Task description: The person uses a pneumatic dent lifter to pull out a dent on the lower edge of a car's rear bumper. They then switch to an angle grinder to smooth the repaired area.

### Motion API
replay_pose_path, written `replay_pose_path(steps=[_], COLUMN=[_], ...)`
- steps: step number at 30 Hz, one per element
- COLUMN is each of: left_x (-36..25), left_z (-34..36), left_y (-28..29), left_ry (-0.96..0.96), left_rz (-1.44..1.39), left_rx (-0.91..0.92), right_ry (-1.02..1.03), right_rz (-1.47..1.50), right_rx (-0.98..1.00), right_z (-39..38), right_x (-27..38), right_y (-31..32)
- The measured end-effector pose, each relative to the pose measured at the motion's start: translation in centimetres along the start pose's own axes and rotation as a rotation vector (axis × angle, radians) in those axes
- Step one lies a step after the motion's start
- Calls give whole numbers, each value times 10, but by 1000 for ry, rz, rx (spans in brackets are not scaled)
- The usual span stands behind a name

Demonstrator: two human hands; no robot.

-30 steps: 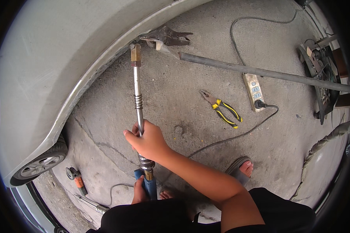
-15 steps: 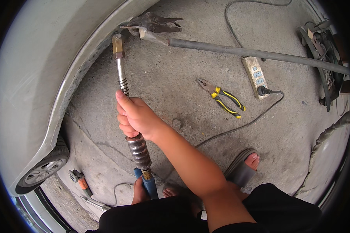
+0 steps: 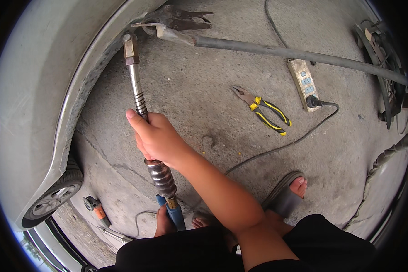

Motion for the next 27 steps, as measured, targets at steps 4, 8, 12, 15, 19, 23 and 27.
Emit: replay_pose_path(steps=[4,8,12,15,19,23,27], left_x=[-2,-2,6,29,-24,-50,-57], left_z=[-2,-7,-15,16,-18,-45,-56], left_y=[1,-9,-8,74,76,68,37], left_ry=[13,-33,-26,-41,-189,-217,-171], left_rz=[-37,-21,105,52,-34,-23,76], left_rx=[-38,-29,-80,-168,-302,-214,-60], right_ry=[274,-137,-142,-106,-211,-345,-365], right_rz=[-431,194,537,-40,-192,-387,-457], right_rx=[-392,258,589,-415,-592,-465,-261], right_z=[-5,4,-20,-21,-37,-85,-102], right_x=[6,-5,-20,-49,-55,-17,17], right_y=[8,2,-2,12,14,-17,-36])
Point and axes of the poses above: each hand's wrist, its own z-axis towards the middle knuckle, its own y-axis out of the back of the hand, x = y × z, the point moved 8 cm from there along z, towards the middle knuckle
